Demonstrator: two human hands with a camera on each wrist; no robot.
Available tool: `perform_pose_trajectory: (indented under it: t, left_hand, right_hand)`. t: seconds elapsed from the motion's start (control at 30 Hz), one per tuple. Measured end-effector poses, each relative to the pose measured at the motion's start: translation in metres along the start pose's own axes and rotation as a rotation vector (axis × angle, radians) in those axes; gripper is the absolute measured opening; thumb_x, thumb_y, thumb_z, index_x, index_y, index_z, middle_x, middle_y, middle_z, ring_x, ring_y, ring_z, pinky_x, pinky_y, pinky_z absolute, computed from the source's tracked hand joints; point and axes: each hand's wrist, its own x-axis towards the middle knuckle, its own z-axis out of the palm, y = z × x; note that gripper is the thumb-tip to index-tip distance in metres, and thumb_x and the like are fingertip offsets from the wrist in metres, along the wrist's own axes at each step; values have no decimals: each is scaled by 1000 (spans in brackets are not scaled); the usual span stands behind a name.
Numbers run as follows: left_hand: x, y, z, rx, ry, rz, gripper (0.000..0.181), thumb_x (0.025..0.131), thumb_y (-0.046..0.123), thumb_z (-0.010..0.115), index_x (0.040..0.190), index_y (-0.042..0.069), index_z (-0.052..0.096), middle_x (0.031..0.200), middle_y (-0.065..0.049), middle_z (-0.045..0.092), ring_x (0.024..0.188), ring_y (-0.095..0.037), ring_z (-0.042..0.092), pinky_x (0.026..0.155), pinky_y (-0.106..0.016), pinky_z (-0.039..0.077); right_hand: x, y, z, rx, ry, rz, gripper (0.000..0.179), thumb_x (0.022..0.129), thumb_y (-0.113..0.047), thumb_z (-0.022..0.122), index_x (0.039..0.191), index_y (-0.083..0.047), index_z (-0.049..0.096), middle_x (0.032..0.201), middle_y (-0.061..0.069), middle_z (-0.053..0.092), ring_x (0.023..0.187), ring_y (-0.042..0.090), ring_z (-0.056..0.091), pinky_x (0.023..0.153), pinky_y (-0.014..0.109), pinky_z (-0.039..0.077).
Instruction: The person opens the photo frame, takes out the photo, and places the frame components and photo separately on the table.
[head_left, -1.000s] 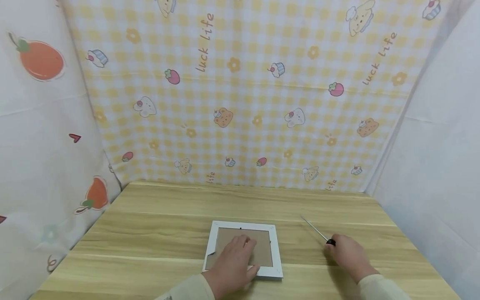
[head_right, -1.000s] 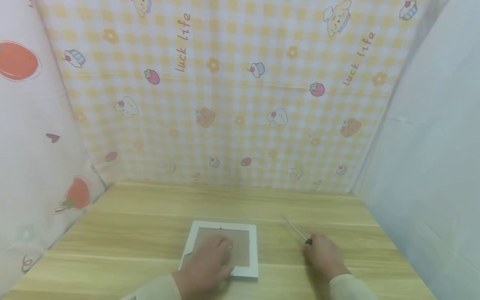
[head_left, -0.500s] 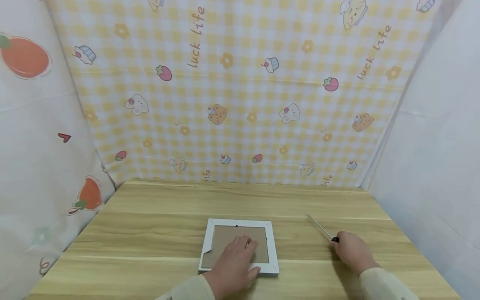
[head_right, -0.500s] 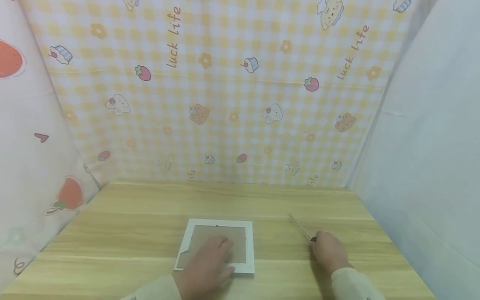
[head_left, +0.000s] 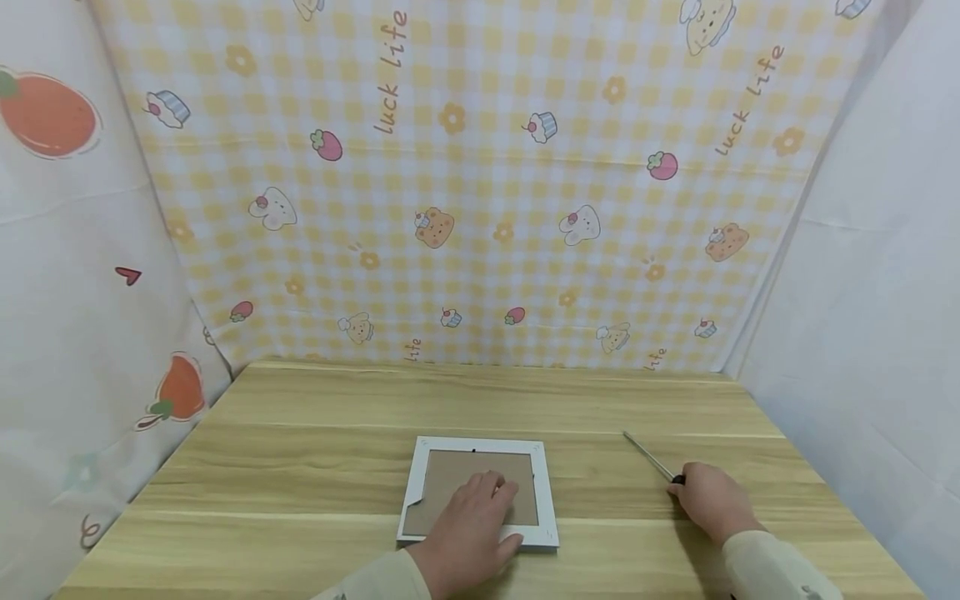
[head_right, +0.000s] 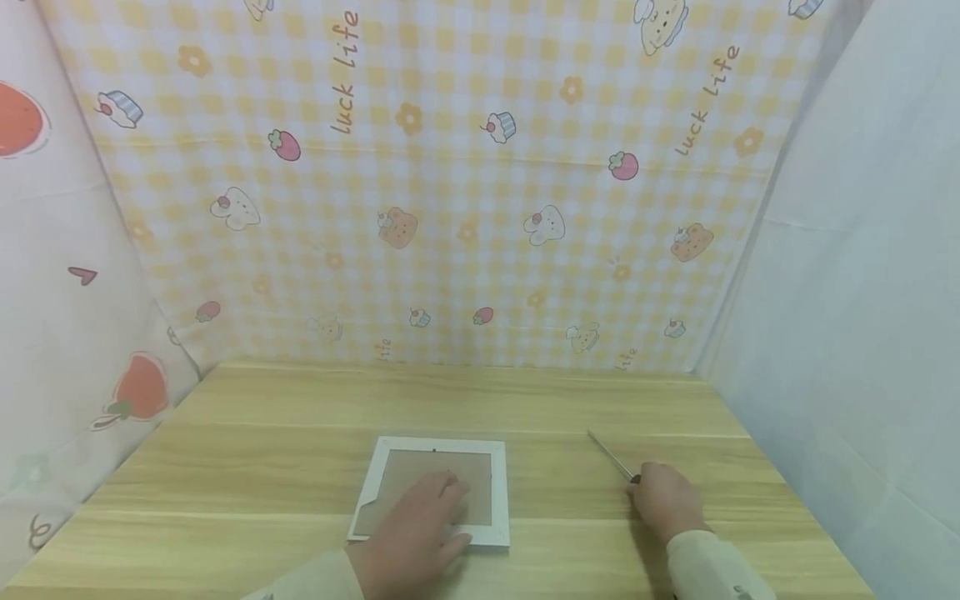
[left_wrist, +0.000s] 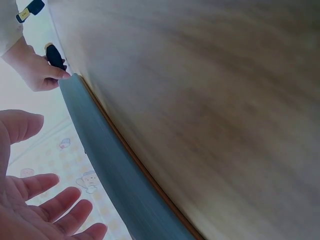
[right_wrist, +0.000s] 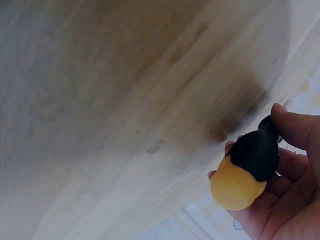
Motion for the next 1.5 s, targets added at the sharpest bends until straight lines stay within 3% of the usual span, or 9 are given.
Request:
perform_pose_trajectory:
  t: [0.4,0.63,1.0,1.13,1.27,1.5]
  left_hand:
    - [-1,0,-1,-3,-12,2,45,86,34,68,121,8,55,114,-6,55,105,-20,51,92,-38,45]
    - [-2,0,-1,3,-2,18,43,85,31,67,119,8,55,113,-5,55,103,-18,50,92,-36,44]
    - [-4,-4,-1,-15,-18,-24,47,86,32,67,124,7,53,119,-10,55,110,-24,51,95,-41,44]
    - [-6,-10,0,-24,-5,-47,48,86,31,68,124,7,53,119,-10,54,111,-25,51,96,-42,43]
    - [-8,-16,-4,-33,11,-83,46,85,31,69,122,8,55,117,-8,55,109,-24,51,94,-42,44]
    - [-12,-31,-7,-22,82,-82,48,80,26,73,119,4,56,111,-10,56,101,-25,52,89,-42,46]
  right_hand:
    - [2,4,2,-2,18,-4,25,88,-18,67,72,-6,52,63,5,49,58,21,45,55,37,39]
    - [3,4,4,8,-36,51,25,91,-21,64,73,-7,53,63,3,47,58,19,43,53,32,36]
    - [2,6,4,7,-38,40,27,90,-24,65,72,-7,53,63,4,47,58,20,42,54,32,34]
    - [2,2,2,-6,-11,20,28,88,-26,68,87,1,60,75,9,54,65,23,50,58,38,44]
    - [1,-8,0,-21,65,-24,40,85,-25,70,108,7,60,92,19,58,80,33,60,65,50,51]
    - [-1,-34,-2,-19,138,-89,42,85,-22,70,115,6,59,105,26,58,93,42,59,69,53,51]
